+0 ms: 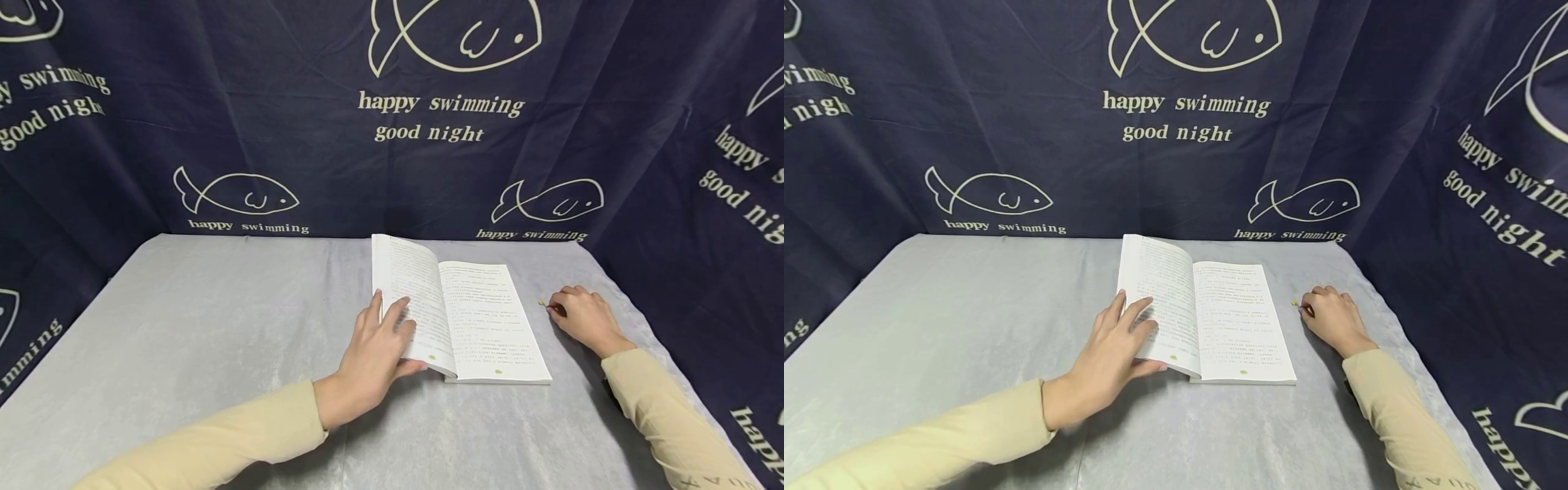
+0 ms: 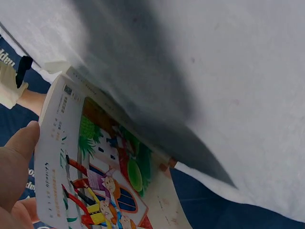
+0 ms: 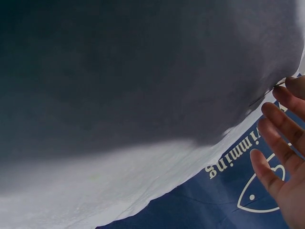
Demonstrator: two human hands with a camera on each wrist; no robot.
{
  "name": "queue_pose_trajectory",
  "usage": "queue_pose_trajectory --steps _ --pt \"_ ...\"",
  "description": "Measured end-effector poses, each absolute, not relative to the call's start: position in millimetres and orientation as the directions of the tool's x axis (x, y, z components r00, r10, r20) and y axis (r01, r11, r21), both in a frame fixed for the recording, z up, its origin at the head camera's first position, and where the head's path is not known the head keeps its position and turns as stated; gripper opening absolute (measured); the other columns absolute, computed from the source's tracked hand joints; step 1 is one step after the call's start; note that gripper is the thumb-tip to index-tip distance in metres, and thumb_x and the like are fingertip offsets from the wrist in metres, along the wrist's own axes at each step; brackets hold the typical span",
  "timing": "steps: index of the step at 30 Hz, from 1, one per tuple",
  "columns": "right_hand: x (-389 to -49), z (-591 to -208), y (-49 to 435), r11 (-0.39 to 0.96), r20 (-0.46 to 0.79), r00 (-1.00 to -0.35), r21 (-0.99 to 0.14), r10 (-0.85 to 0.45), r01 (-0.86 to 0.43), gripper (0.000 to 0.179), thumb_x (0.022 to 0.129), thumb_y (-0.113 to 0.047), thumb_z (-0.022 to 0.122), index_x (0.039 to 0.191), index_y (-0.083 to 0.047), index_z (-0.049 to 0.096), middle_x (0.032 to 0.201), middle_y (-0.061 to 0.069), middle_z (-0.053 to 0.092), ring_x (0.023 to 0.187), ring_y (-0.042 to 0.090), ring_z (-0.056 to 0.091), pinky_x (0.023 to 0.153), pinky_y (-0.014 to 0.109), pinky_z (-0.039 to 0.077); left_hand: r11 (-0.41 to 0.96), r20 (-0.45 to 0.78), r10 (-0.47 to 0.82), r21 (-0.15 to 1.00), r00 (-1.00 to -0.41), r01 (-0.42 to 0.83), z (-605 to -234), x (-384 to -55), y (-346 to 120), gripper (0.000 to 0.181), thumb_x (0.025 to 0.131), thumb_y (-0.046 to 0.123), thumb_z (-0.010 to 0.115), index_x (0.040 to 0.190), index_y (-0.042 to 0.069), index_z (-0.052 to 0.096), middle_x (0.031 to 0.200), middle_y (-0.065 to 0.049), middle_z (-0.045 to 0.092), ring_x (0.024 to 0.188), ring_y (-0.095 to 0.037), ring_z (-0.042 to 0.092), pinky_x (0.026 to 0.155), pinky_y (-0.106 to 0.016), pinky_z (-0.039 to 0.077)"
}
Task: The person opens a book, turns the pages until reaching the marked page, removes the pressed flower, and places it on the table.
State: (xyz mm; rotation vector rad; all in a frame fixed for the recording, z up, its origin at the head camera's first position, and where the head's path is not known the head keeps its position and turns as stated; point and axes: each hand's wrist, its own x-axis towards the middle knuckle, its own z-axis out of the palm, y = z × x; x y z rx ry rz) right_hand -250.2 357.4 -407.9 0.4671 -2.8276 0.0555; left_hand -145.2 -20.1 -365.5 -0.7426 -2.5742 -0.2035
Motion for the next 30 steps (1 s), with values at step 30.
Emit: queue_pose_trajectory --steps 30 --pt "-245.2 -407.4 362.9 0.938 0.245 -0.915 -0.055 -0.320 -0.343 0.008 0.075 -0.010 0.065 0.083 -0.008 0.067 0.086 0.011 0.064 0.082 0.032 0.057 0.064 0.048 0.040 0.782 0.635 0.556 -0.180 -0.536 0.597 -350.4 -162.8 21.5 0.073 0.065 0.064 0.063 0.119 0.016 0.055 0.135 -0.009 0.044 0.125 -0.041 0.038 0.083 -0.037 0.050"
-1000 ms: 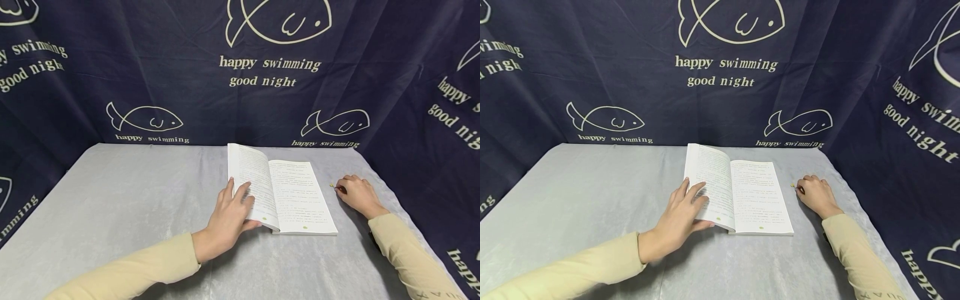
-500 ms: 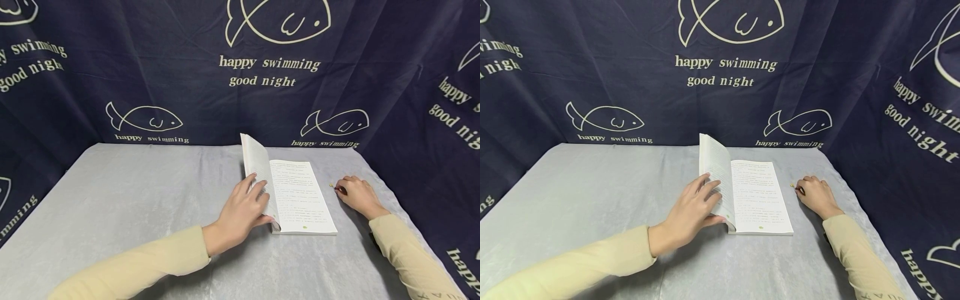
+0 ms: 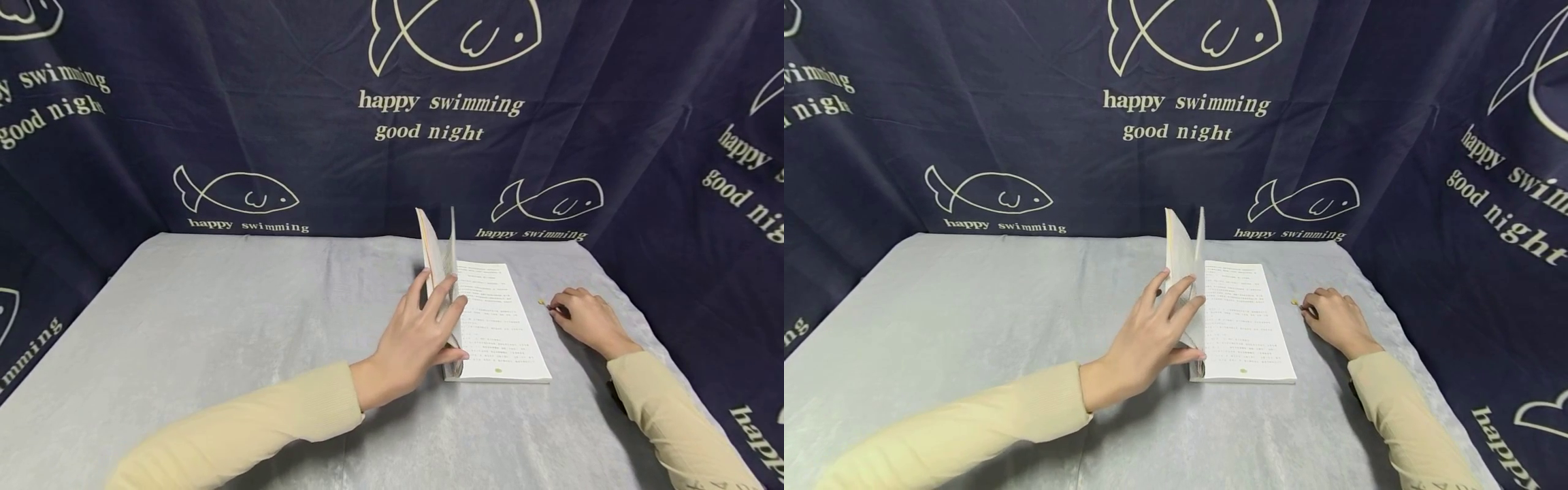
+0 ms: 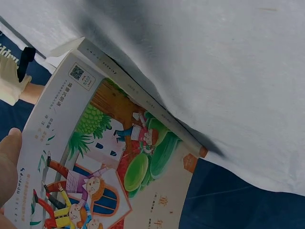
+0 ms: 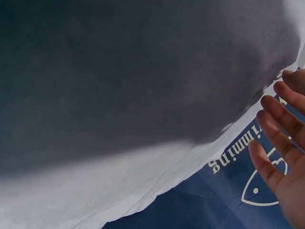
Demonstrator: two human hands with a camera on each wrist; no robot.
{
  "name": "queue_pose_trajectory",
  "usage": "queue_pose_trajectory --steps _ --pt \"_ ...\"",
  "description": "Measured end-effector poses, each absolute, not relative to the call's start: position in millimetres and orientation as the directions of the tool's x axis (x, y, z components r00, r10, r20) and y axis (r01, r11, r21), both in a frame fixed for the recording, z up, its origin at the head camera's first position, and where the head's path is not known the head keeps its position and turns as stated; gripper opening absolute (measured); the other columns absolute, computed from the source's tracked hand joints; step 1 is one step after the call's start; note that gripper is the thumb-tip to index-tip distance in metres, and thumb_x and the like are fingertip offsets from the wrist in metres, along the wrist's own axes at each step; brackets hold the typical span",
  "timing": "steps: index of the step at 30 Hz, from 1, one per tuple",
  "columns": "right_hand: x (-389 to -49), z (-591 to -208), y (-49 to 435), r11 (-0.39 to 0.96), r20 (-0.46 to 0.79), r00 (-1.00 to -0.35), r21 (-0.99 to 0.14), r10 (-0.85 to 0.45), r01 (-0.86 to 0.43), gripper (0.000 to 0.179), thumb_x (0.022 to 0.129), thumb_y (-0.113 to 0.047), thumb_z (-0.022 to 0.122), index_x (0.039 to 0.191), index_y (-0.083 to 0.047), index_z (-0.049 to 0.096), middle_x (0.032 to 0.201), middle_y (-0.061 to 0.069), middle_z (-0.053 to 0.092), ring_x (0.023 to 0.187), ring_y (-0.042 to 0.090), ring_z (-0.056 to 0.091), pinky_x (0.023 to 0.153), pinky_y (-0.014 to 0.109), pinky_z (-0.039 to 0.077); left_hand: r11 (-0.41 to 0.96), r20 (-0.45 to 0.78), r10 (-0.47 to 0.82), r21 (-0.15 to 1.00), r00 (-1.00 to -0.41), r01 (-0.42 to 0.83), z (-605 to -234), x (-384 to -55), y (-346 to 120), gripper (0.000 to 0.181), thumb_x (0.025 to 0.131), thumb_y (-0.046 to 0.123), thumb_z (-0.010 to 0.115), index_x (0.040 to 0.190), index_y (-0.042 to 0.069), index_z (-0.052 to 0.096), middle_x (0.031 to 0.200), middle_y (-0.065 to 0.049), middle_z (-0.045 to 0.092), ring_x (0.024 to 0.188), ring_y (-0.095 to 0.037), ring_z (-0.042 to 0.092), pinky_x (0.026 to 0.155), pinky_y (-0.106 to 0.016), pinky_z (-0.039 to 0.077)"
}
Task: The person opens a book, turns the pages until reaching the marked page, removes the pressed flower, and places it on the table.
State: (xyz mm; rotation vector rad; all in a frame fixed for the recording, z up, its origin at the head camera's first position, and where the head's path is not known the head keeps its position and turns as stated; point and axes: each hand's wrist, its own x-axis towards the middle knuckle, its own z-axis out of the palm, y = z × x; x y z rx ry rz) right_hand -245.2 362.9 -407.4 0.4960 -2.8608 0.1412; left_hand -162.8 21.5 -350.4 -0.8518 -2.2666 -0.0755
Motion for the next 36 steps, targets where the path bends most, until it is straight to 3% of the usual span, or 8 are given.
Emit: queue_pose_trajectory --steps 4,11,14,19,23,28,32,36 --pt "-245.8 -406.1 364.3 0.936 0.263 -0.909 -0.054 -0.323 -0.349 0.008 0.075 -0.010 0.065 0.083 -0.007 0.066 0.083 0.009 0.063 0.080 0.031 0.057 0.062 0.048 0.040 0.763 0.634 0.577 -0.193 -0.515 0.616 -350.9 -164.9 26.2 0.075 0.065 0.064 0.062 0.122 0.016 0.053 0.134 -0.010 0.045 0.126 -0.041 0.037 0.085 -0.037 0.049" --pt "-247.7 -404.5 369.0 0.934 0.309 -0.896 -0.059 -0.319 -0.352 0.008 0.076 -0.011 0.065 0.081 -0.005 0.065 0.081 0.010 0.063 0.079 0.032 0.058 0.063 0.048 0.042 0.672 0.632 0.638 -0.178 -0.439 0.719 -349.7 -171.4 35.6 0.062 0.077 0.057 0.060 0.122 0.015 0.052 0.135 -0.010 0.045 0.132 -0.038 0.032 0.097 -0.038 0.043" --pt "-246.7 -404.1 370.8 0.936 0.302 -0.902 -0.072 -0.308 -0.344 0.009 0.076 -0.010 0.065 0.082 -0.004 0.066 0.082 0.012 0.063 0.080 0.033 0.058 0.064 0.048 0.042 0.629 0.632 0.658 -0.161 -0.410 0.761 -350.4 -173.8 40.9 0.059 0.080 0.049 0.061 0.126 0.014 0.050 0.137 -0.010 0.043 0.135 -0.035 0.028 0.105 -0.038 0.034" --pt "-244.7 -404.1 372.6 0.937 0.313 -0.902 -0.086 -0.298 -0.339 0.010 0.076 -0.010 0.065 0.083 -0.003 0.066 0.082 0.013 0.064 0.079 0.033 0.058 0.064 0.048 0.043 0.565 0.588 0.716 -0.172 -0.376 0.807 -354.3 -174.2 49.6 0.072 0.083 0.042 0.061 0.141 0.010 0.032 0.149 -0.016 0.024 0.140 -0.034 0.015 0.114 -0.042 0.013" --pt "-243.9 -403.6 374.5 0.932 0.346 -0.889 -0.091 -0.300 -0.350 0.010 0.075 -0.009 0.067 0.083 -0.003 0.065 0.081 0.014 0.064 0.077 0.034 0.059 0.063 0.049 0.043 0.477 0.548 0.757 -0.088 -0.357 0.875 -359.5 -170.8 52.8 0.070 0.087 0.031 0.058 0.145 0.014 0.023 0.154 -0.016 0.002 0.141 -0.029 0.008 0.114 -0.041 0.014" --pt "-242.2 -403.1 377.2 0.934 0.348 -0.890 -0.093 -0.293 -0.344 0.010 0.075 -0.010 0.066 0.083 -0.004 0.065 0.083 0.015 0.064 0.079 0.034 0.059 0.064 0.049 0.043 0.441 0.448 0.803 -0.002 -0.393 0.898 -367.7 -166.7 51.6 0.076 0.088 0.025 0.058 0.148 0.021 0.010 0.155 -0.009 -0.006 0.140 -0.021 0.017 0.111 -0.035 0.024" --pt "-240.3 -402.2 378.3 0.938 0.339 -0.898 -0.100 -0.282 -0.332 0.011 0.076 -0.011 0.065 0.084 -0.004 0.065 0.087 0.016 0.064 0.082 0.035 0.059 0.065 0.050 0.042 0.497 0.355 0.817 -0.034 -0.455 0.867 -376.3 -164.9 48.8 0.075 0.091 0.033 0.052 0.148 0.022 0.004 0.155 -0.008 0.002 0.136 -0.026 0.028 0.109 -0.037 0.029" --pt "-239.1 -401.8 378.5 0.939 0.342 -0.897 -0.100 -0.279 -0.330 0.013 0.078 -0.011 0.063 0.088 -0.002 0.064 0.091 0.019 0.064 0.086 0.036 0.059 0.067 0.051 0.042 0.540 0.302 0.813 -0.068 -0.498 0.839 -384.7 -165.8 43.2 0.065 0.093 0.037 0.046 0.147 0.017 0.015 0.153 -0.010 0.016 0.136 -0.030 0.028 0.109 -0.038 0.029"
